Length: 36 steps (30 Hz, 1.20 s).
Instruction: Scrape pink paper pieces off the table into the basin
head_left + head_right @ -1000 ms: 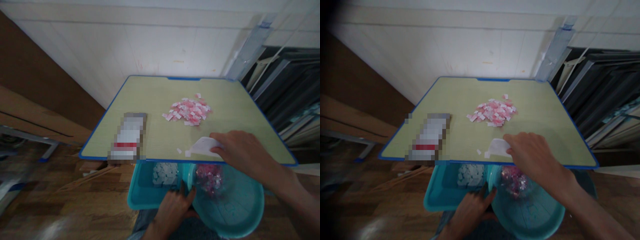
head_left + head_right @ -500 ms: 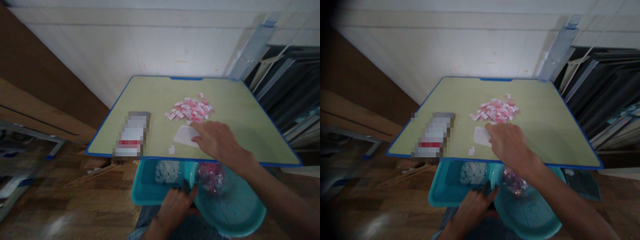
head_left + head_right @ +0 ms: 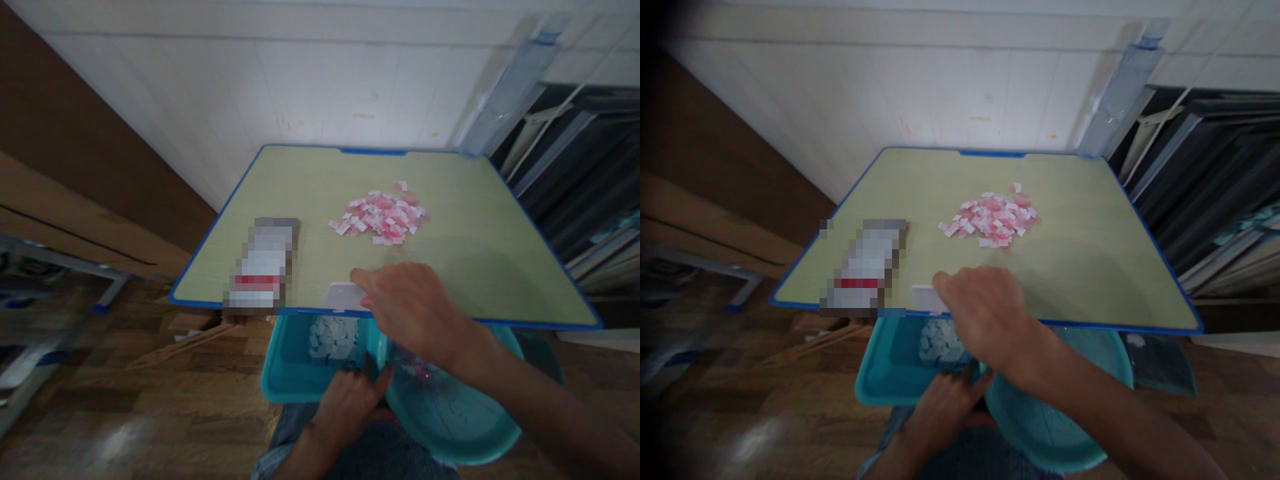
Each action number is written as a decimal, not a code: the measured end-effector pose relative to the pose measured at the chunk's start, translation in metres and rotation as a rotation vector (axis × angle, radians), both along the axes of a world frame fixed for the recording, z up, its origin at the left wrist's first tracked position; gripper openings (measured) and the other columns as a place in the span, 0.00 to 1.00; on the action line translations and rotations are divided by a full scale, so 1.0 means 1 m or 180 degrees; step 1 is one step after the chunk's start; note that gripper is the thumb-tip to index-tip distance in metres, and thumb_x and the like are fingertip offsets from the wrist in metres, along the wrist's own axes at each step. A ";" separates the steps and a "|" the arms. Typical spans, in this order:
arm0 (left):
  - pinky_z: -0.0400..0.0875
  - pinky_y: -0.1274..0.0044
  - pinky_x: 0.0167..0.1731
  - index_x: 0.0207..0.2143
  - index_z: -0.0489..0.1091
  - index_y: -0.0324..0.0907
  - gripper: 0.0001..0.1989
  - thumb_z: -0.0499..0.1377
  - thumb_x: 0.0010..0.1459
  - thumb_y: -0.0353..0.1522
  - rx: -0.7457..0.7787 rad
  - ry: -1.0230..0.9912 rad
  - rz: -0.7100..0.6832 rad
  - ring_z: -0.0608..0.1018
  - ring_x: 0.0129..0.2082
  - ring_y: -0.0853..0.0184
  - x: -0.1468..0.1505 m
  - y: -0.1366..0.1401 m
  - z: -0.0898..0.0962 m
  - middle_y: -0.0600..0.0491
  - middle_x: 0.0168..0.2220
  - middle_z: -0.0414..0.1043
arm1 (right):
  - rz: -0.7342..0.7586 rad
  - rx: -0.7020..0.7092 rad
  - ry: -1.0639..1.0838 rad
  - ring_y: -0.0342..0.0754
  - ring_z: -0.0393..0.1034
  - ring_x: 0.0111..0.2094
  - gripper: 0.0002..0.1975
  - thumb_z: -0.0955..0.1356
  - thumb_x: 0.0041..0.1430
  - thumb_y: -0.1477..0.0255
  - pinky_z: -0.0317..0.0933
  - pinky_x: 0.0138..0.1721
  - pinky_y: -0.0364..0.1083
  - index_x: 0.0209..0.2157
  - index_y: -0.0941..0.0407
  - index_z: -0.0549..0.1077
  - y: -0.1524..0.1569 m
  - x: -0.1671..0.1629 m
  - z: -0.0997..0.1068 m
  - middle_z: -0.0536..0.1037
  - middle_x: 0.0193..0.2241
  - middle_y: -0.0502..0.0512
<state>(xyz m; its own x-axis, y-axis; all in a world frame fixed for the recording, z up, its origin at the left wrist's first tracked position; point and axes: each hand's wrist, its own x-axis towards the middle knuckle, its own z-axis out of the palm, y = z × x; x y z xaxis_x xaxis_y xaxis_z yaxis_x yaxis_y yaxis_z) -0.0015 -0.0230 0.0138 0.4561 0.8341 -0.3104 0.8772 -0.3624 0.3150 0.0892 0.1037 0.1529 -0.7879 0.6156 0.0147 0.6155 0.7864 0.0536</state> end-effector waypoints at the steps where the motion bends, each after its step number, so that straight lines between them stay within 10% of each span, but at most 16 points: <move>1: 0.74 0.66 0.27 0.60 0.57 0.44 0.37 0.61 0.51 0.48 0.0002 -0.0022 -0.0011 0.78 0.33 0.52 0.000 0.000 0.000 0.38 0.49 0.69 | 0.0011 -0.0015 0.0010 0.45 0.66 0.22 0.04 0.63 0.58 0.74 0.37 0.21 0.47 0.33 0.53 0.69 -0.002 0.001 0.001 0.75 0.21 0.52; 7: 0.74 0.64 0.30 0.60 0.56 0.43 0.38 0.61 0.51 0.48 -0.0021 -0.0014 -0.0036 0.78 0.36 0.50 -0.001 -0.001 -0.005 0.34 0.52 0.66 | -0.0024 -0.0394 0.0212 0.45 0.66 0.21 0.07 0.62 0.60 0.68 0.40 0.22 0.45 0.31 0.52 0.70 0.005 0.031 0.010 0.75 0.21 0.49; 17: 0.74 0.64 0.34 0.61 0.56 0.43 0.38 0.59 0.51 0.49 -0.0207 0.0225 -0.0142 0.77 0.41 0.49 -0.005 0.005 0.001 0.33 0.52 0.66 | -0.0952 0.0573 -0.0305 0.54 0.69 0.27 0.13 0.61 0.60 0.65 0.47 0.25 0.47 0.38 0.54 0.74 0.074 0.117 0.018 0.78 0.27 0.61; 36: 0.75 0.66 0.30 0.59 0.58 0.42 0.36 0.59 0.51 0.49 -0.0131 0.0321 -0.0271 0.78 0.34 0.54 -0.011 0.008 0.004 0.39 0.46 0.70 | -0.0147 0.0127 -0.0552 0.51 0.69 0.27 0.14 0.57 0.60 0.71 0.45 0.26 0.48 0.35 0.52 0.73 0.067 0.120 0.002 0.79 0.30 0.55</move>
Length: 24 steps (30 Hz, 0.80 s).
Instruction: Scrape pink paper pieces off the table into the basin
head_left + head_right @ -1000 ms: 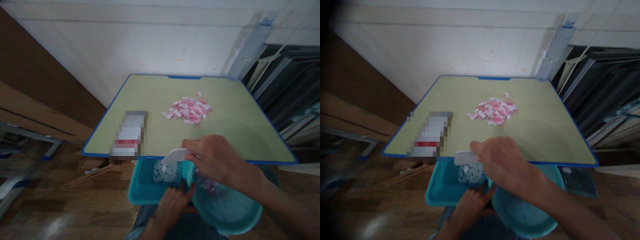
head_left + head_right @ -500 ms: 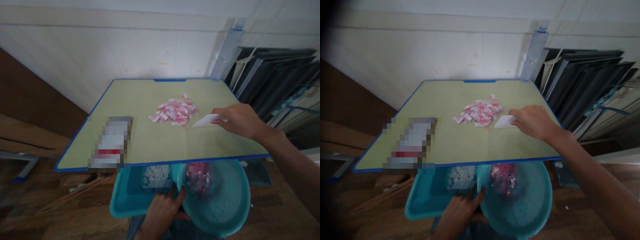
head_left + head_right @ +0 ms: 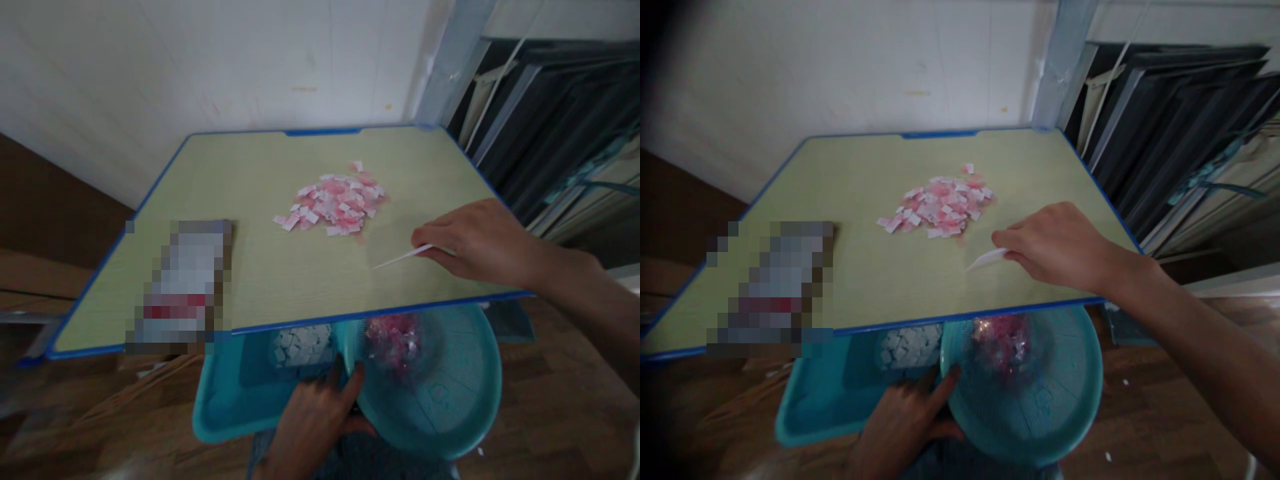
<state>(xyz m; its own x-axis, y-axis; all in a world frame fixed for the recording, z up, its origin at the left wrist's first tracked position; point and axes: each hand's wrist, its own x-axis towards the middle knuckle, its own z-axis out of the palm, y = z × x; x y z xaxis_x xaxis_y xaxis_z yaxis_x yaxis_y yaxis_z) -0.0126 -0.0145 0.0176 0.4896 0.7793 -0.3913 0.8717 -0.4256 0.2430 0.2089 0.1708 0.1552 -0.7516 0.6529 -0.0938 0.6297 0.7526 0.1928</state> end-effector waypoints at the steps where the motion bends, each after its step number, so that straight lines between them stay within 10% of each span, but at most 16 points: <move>1: 0.75 0.66 0.30 0.59 0.57 0.43 0.36 0.58 0.52 0.49 0.0005 -0.0001 -0.0001 0.78 0.34 0.54 0.000 0.000 -0.001 0.39 0.46 0.70 | 0.0058 -0.0031 0.0015 0.50 0.69 0.27 0.13 0.58 0.59 0.71 0.45 0.26 0.48 0.34 0.52 0.73 -0.001 0.001 0.000 0.79 0.30 0.54; 11: 0.75 0.66 0.28 0.58 0.58 0.45 0.36 0.60 0.50 0.49 0.0114 -0.0072 0.0086 0.78 0.32 0.54 0.000 -0.001 -0.004 0.43 0.43 0.72 | 0.0402 -0.0391 0.0223 0.47 0.70 0.26 0.15 0.57 0.60 0.72 0.45 0.26 0.47 0.29 0.53 0.73 -0.013 0.029 0.007 0.77 0.25 0.53; 19: 0.75 0.66 0.31 0.59 0.57 0.44 0.37 0.60 0.50 0.49 0.0032 -0.0022 0.0110 0.78 0.35 0.53 0.000 -0.001 -0.005 0.41 0.44 0.71 | -0.0091 -0.0064 0.0203 0.48 0.66 0.27 0.09 0.64 0.55 0.67 0.46 0.27 0.45 0.35 0.52 0.75 0.021 -0.007 0.006 0.74 0.23 0.51; 24: 0.75 0.65 0.29 0.59 0.58 0.46 0.36 0.61 0.50 0.49 -0.0006 -0.0050 0.0180 0.78 0.33 0.53 0.000 -0.001 -0.006 0.43 0.43 0.72 | 0.0109 -0.0619 0.0294 0.48 0.67 0.31 0.14 0.65 0.53 0.68 0.52 0.31 0.44 0.41 0.54 0.74 0.034 -0.015 0.007 0.75 0.27 0.51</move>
